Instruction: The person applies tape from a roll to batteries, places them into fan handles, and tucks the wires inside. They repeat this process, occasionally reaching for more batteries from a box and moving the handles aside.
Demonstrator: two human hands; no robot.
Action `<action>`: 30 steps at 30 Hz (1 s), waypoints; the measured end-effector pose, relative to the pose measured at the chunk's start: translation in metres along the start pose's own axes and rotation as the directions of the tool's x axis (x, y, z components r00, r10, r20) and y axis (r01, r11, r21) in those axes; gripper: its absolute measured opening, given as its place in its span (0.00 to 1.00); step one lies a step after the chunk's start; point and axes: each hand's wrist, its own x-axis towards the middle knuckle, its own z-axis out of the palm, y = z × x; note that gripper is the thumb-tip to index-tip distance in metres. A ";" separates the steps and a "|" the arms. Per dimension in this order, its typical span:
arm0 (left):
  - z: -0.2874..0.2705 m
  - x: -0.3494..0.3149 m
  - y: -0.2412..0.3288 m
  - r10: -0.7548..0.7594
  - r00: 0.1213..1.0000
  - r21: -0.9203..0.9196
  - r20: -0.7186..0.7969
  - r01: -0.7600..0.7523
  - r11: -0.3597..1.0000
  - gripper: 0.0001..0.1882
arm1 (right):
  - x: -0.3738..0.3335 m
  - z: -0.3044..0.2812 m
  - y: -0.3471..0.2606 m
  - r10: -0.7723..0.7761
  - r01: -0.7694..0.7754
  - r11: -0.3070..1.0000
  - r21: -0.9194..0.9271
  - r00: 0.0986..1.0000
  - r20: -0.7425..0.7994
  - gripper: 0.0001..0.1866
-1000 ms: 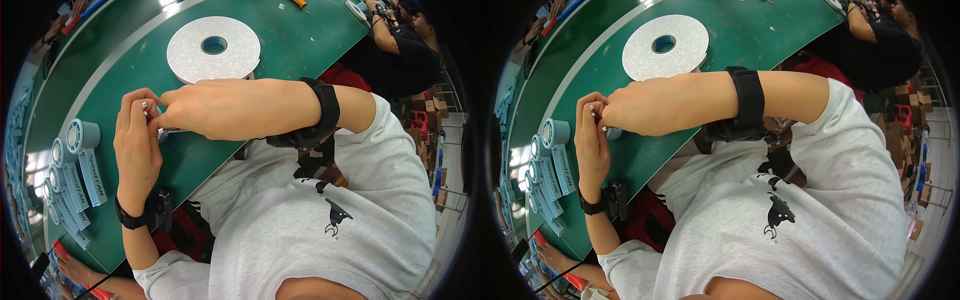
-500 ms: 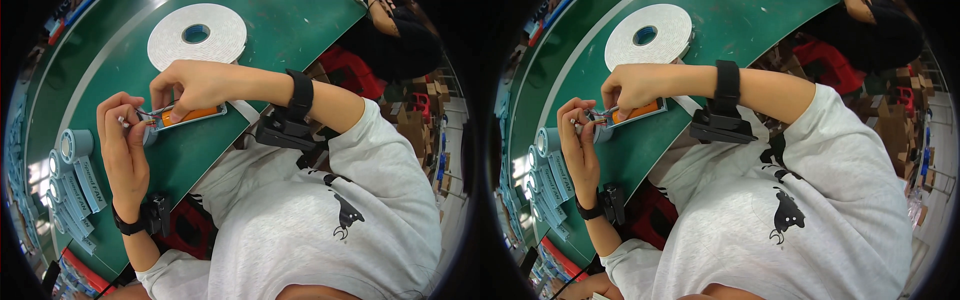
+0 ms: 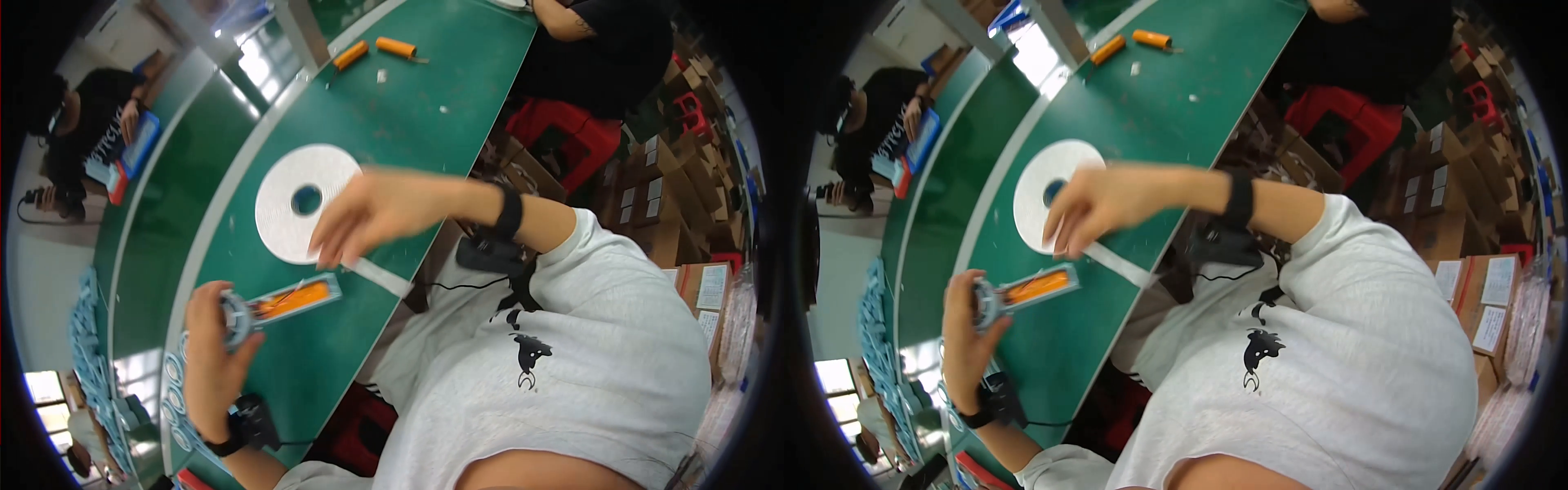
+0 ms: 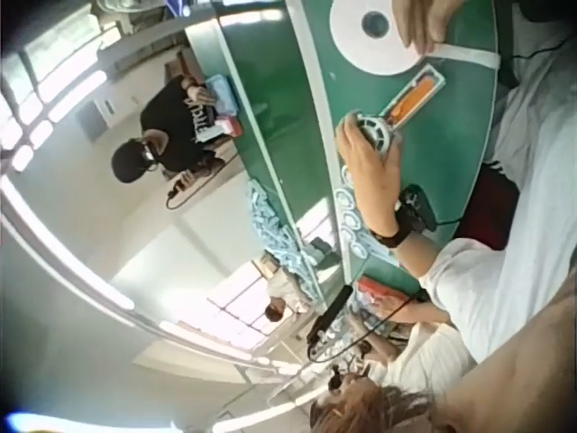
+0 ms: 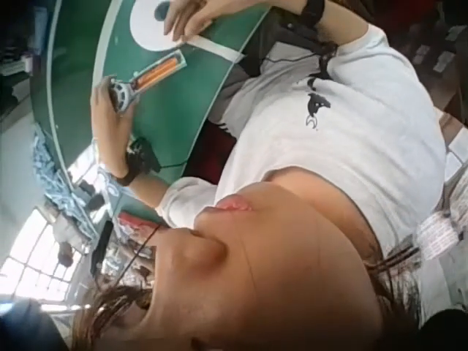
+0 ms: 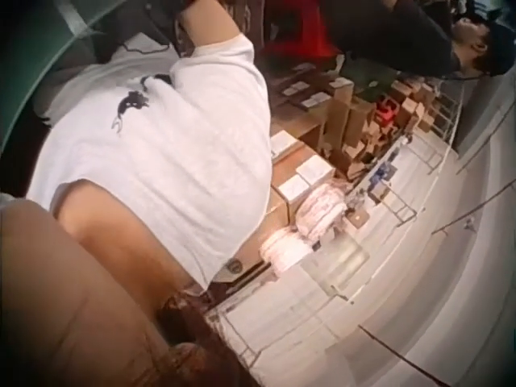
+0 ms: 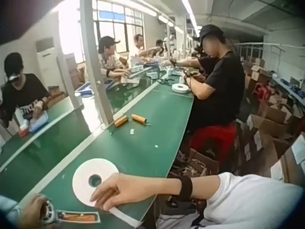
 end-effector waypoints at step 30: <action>0.082 0.082 0.082 0.151 0.907 0.197 -0.393 -0.077 0.977 0.42 | -0.072 0.013 -0.003 0.070 0.056 0.975 0.214 0.838 -0.542 0.12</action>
